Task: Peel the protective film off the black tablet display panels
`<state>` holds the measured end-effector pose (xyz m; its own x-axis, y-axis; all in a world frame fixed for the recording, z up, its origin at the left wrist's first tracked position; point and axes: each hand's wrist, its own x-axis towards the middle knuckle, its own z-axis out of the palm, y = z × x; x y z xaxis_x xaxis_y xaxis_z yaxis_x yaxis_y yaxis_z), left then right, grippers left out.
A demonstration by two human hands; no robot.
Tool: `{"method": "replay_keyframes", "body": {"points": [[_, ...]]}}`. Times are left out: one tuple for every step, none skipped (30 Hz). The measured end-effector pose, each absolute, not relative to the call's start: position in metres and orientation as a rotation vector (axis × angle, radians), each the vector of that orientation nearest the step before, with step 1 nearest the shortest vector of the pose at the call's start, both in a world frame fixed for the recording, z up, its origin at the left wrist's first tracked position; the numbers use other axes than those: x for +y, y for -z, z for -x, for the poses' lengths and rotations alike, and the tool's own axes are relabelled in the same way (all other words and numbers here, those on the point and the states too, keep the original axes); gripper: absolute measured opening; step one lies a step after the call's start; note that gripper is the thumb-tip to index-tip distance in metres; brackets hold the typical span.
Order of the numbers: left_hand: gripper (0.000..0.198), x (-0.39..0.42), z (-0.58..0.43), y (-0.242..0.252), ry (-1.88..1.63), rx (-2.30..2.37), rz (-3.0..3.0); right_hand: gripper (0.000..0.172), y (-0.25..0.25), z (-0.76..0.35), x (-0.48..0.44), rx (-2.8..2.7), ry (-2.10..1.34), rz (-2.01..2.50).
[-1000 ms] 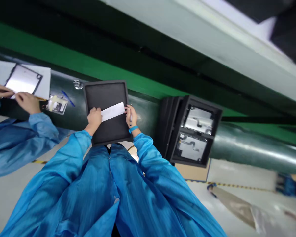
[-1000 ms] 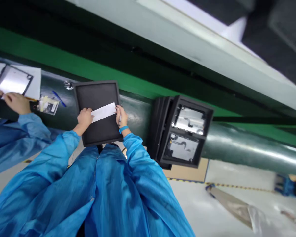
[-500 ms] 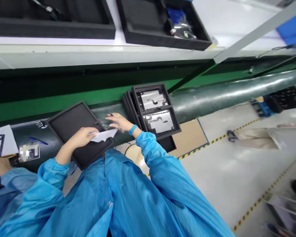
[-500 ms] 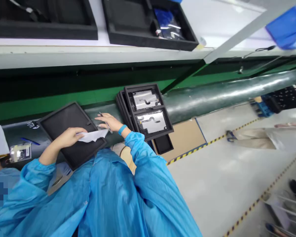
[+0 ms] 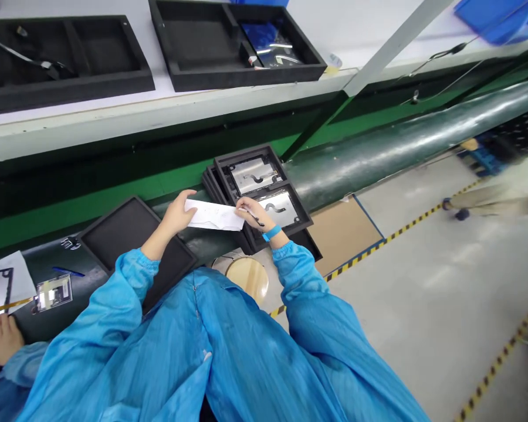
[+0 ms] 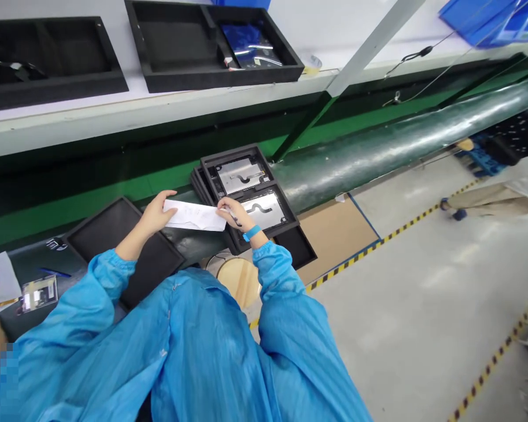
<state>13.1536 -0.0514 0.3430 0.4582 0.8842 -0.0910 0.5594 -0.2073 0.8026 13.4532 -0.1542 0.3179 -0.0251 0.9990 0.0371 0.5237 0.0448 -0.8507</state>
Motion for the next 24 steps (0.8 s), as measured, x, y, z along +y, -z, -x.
{"method": "replay_keyframes", "body": {"points": [[0.064, -0.05, -13.159, -0.342, -0.528, 1.233, -1.871, 0.023, -0.317, -13.462, -0.152, -1.599, -0.81, 1.594], [0.065, -0.051, -13.162, -0.34, -0.551, 1.257, -1.848, 0.021, -0.315, -13.472, -0.15, -1.563, -0.743, 1.628], [0.065, -0.052, -13.163, -0.337, -0.573, 1.28, -1.825, 0.02, -0.314, -13.482, -0.146, -1.528, -0.675, 1.664], [0.063, -0.055, -13.162, -0.334, -0.589, 1.299, -1.802, 0.018, -0.312, -13.494, -0.141, -1.49, -0.604, 1.704], [0.06, -0.06, -13.158, -0.329, -0.598, 1.312, -1.781, 0.017, -0.309, -13.506, -0.135, -1.449, -0.534, 1.749], [0.056, -0.066, -13.153, -0.324, -0.596, 1.318, -1.759, 0.016, -0.306, -13.519, -0.129, -1.407, -0.467, 1.8], [0.053, -0.075, -13.146, -0.319, -0.583, 1.317, -1.736, 0.015, -0.303, -13.531, -0.123, -1.365, -0.408, 1.855], [0.051, -0.085, -13.138, -0.312, -0.561, 1.314, -1.714, 0.014, -0.299, -13.543, -0.117, -1.326, -0.358, 1.912], [0.049, -0.096, -13.129, -0.305, -0.536, 1.314, -1.689, 0.014, -0.295, -13.553, -0.111, -1.293, -0.317, 1.97], [0.048, -0.108, -13.12, -0.298, -0.515, 1.317, -1.661, 0.016, -0.291, -13.562, -0.105, -1.266, -0.282, 2.027], [0.049, -0.121, -13.11, -0.29, -0.496, 1.326, -1.63, 0.018, -0.288, -13.568, -0.1, -1.248, -0.248, 2.082], [0.05, -0.134, -13.1, -0.283, -0.481, 1.341, -1.599, 0.02, -0.284, -13.573, -0.097, -1.239, -0.212, 2.13], [0.053, -0.147, -13.09, -0.276, -0.474, 1.365, -1.565, 0.023, -0.282, -13.574, -0.095, -1.238, -0.172, 2.172], [0.056, -0.16, -13.08, -0.27, -0.473, 1.393, -1.531, 0.026, -0.279, -13.574, -0.093, -1.248, -0.13, 2.205], [0.059, -0.172, -13.071, -0.265, -0.471, 1.42, -1.496, 0.029, -0.277, -13.571, -0.093, -1.268, -0.091, 2.229], [0.061, -0.183, -13.063, -0.26, -0.471, 1.447, -1.461, 0.03, -0.275, -13.567, -0.093, -1.298, -0.06, 2.243], [0.063, -0.194, -13.056, -0.255, -0.473, 1.474, -1.427, 0.031, -0.272, -13.562, -0.094, -1.338, -0.043, 2.248], [0.064, -0.204, -13.051, -0.251, -0.475, 1.498, -1.393, 0.03, -0.268, -13.556, -0.095, -1.384, -0.04, 2.247], [0.066, -0.213, -13.047, -0.248, -0.479, 1.519, -1.361, 0.029, -0.264, -13.549, -0.097, -1.434, -0.05, 2.241], [0.068, -0.221, -13.045, -0.245, -0.482, 1.537, -1.331, 0.028, -0.259, -13.543, -0.098, -1.484, -0.07, 2.232], [0.069, -0.228, -13.043, -0.243, -0.485, 1.549, -1.303, 0.027, -0.254, -13.537, -0.098, -1.525, -0.096, 2.224], [0.07, -0.233, -13.043, -0.241, -0.486, 1.559, -1.28, 0.027, -0.249, -13.533, -0.099, -1.558, -0.123, 2.215], [0.07, -0.238, -13.043, -0.24, -0.486, 1.566, -1.262, 0.028, -0.244, -13.53, -0.1, -1.581, -0.147, 2.205], [0.069, -0.242, -13.044, -0.24, -0.485, 1.572, -1.249, 0.029, -0.24, -13.529, -0.101, -1.597, -0.168, 2.195]]}}
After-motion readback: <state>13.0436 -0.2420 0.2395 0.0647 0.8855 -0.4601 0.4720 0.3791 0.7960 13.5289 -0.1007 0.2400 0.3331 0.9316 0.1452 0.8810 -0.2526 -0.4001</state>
